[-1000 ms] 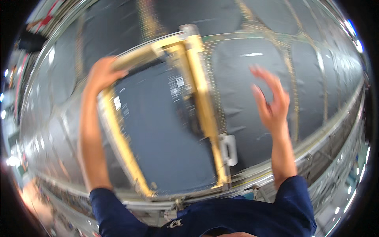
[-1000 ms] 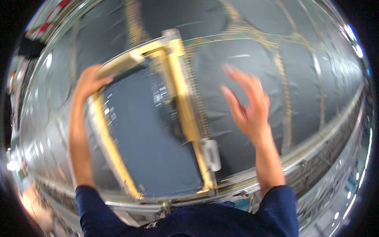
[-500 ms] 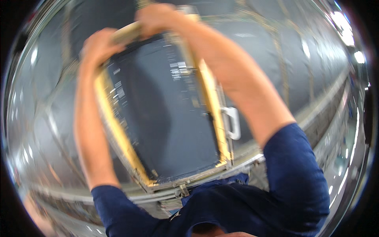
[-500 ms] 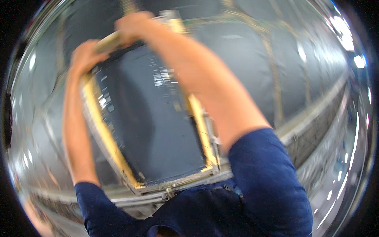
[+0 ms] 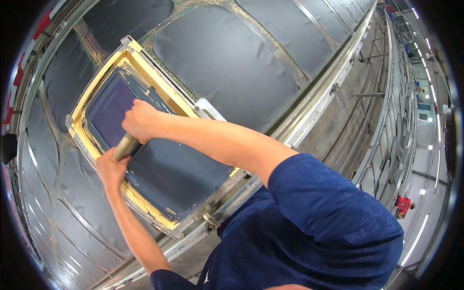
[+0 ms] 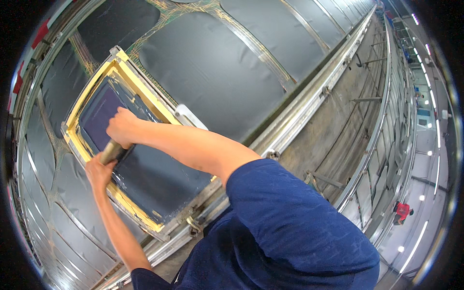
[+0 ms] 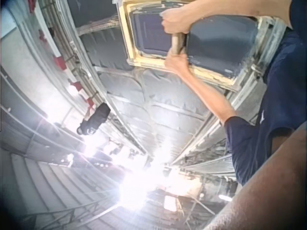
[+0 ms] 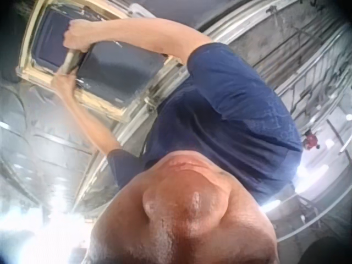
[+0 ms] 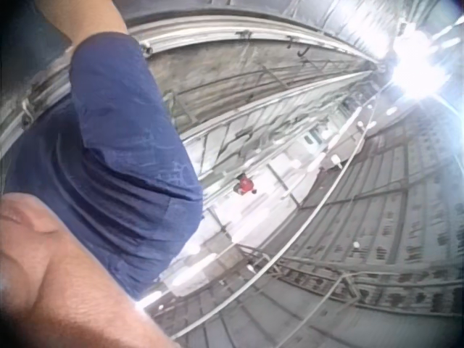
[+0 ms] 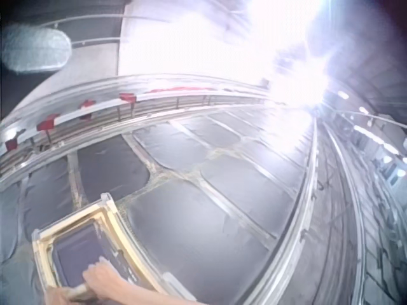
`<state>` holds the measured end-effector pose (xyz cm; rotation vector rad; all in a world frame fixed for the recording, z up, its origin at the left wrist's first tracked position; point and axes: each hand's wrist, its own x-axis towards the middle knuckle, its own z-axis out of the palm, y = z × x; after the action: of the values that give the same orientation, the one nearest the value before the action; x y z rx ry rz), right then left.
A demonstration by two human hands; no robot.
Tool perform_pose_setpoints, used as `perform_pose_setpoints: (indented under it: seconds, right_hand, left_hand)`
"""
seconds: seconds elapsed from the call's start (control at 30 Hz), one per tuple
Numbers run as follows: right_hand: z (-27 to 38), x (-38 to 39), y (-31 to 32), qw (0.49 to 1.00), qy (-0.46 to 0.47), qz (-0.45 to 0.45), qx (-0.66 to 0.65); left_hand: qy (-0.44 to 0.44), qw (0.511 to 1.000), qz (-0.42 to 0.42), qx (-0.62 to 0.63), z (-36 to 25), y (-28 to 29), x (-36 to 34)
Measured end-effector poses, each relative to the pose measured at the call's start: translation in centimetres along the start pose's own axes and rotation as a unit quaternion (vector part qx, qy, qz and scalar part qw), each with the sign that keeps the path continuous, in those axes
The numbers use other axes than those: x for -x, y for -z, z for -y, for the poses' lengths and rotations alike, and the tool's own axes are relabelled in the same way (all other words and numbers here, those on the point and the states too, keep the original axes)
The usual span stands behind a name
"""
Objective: The person uses a squeegee to pull dark ink across a screen-printing frame mounted on a conveyor. They repeatedly lift the frame, wipe the squeegee, and reposition the frame to continue printing the same area.
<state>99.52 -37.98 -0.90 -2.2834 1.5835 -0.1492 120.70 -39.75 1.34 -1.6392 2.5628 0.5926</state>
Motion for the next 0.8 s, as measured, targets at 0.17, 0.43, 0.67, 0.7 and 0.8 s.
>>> perform_pose_setpoints:
  seconds: [0.17,0.43,0.67,0.7,0.8]
  right_hand:
    - [5.3,12.0,-2.8,1.0,-0.003,0.012,-0.016]
    - [9.9,20.3,-5.5,1.0,-0.007,-0.006,-0.016]
    - [10.0,20.1,-5.6,1.0,-0.028,0.001,0.002]
    - [10.0,20.4,-5.7,1.0,-0.026,-0.004,0.004]
    - [9.5,21.1,-6.8,0.999,-0.011,-0.04,0.004]
  left_hand:
    - [-0.022,1.0,-0.02,0.007,-3.4,-4.6,12.4]
    - [-0.074,0.994,-0.085,0.004,-4.9,-7.7,22.0]
    - [-0.076,0.995,-0.06,0.014,-5.2,-7.2,21.6]
    - [-0.08,0.994,-0.068,0.017,-5.0,-7.4,21.7]
    - [-0.089,0.994,-0.067,0.022,-5.1,-8.0,21.7]
